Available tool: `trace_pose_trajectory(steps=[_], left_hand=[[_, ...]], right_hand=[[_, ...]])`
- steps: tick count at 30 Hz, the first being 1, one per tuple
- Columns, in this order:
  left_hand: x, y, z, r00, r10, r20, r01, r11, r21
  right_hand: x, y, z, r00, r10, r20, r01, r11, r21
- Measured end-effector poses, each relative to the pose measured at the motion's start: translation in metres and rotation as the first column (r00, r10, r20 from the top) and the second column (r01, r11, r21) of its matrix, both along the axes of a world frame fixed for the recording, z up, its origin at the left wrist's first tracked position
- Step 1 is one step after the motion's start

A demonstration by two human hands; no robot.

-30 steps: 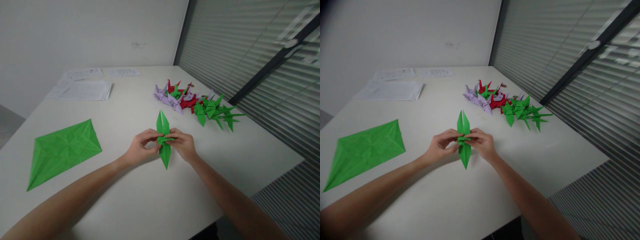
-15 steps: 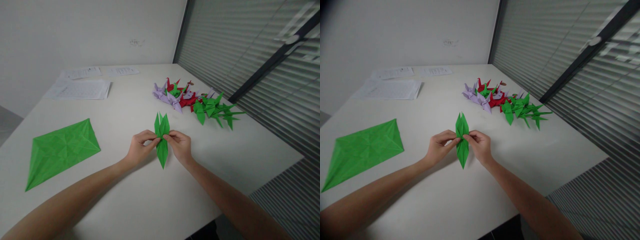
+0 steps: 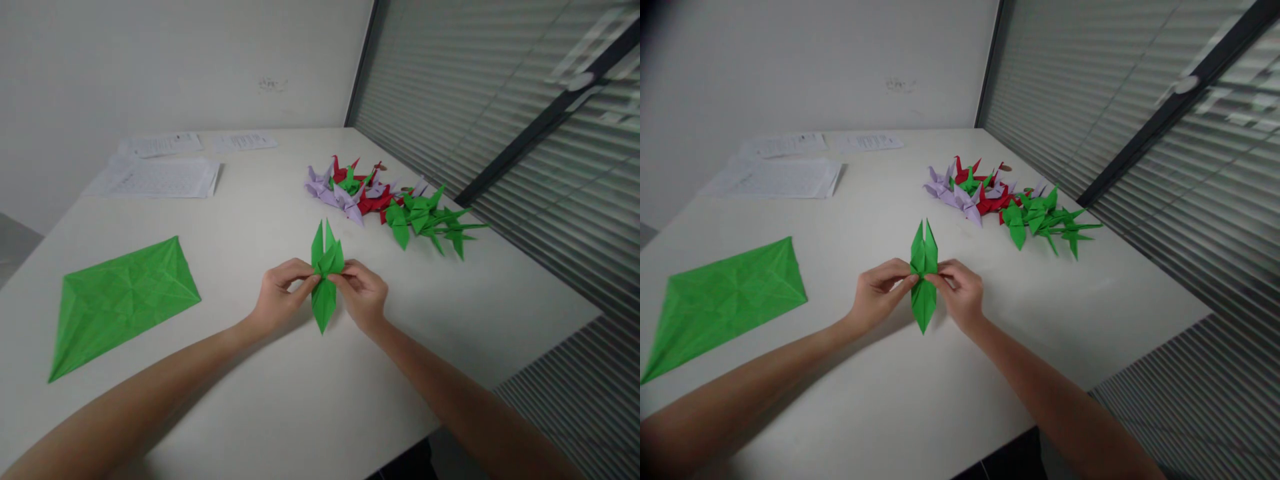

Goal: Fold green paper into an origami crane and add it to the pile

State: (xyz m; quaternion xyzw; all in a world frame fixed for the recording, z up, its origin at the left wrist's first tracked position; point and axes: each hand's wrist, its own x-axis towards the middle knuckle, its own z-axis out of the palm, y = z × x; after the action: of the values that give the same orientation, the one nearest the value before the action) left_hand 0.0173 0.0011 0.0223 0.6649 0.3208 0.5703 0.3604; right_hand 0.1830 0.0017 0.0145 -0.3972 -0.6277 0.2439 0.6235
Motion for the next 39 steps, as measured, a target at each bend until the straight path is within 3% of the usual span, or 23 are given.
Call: trace_pose_trajectory(steps=[4,9,16,21,26,30,36,39], left_hand=[[-0.008,0.001,0.000,0.998,-0.028,-0.056,0.040,0.974,0.222],[-0.010,0.002,0.002,0.998,-0.006,-0.070,0.026,0.958,0.286],[-0.012,0.003,0.002,0.997,-0.032,-0.074,0.050,0.965,0.259],[-0.015,0.007,0.006,0.988,-0.009,-0.157,0.073,0.911,0.406],[-0.018,0.009,0.010,0.971,0.045,-0.236,0.071,0.885,0.461],[-0.022,0.008,0.013,0.943,-0.015,-0.332,0.182,0.860,0.477],[-0.020,0.008,0.009,0.958,-0.058,-0.280,0.170,0.903,0.395],[-0.019,0.014,-0.006,0.946,0.047,-0.320,0.074,0.931,0.358]], right_hand=[[0.011,-0.002,0.006,0.985,0.079,0.151,-0.122,0.947,0.297],[0.017,-0.001,0.009,0.960,0.082,0.267,-0.179,0.914,0.364],[0.019,-0.002,0.013,0.950,0.024,0.311,-0.144,0.918,0.369],[0.019,-0.001,0.012,0.953,0.062,0.296,-0.167,0.924,0.345],[0.017,0.001,0.007,0.967,0.109,0.228,-0.171,0.947,0.272],[0.016,-0.002,0.011,0.966,0.149,0.212,-0.206,0.937,0.282],[0.019,0.002,0.015,0.931,0.237,0.277,-0.305,0.923,0.233],[0.023,0.012,0.002,0.914,0.198,0.355,-0.260,0.956,0.137]])
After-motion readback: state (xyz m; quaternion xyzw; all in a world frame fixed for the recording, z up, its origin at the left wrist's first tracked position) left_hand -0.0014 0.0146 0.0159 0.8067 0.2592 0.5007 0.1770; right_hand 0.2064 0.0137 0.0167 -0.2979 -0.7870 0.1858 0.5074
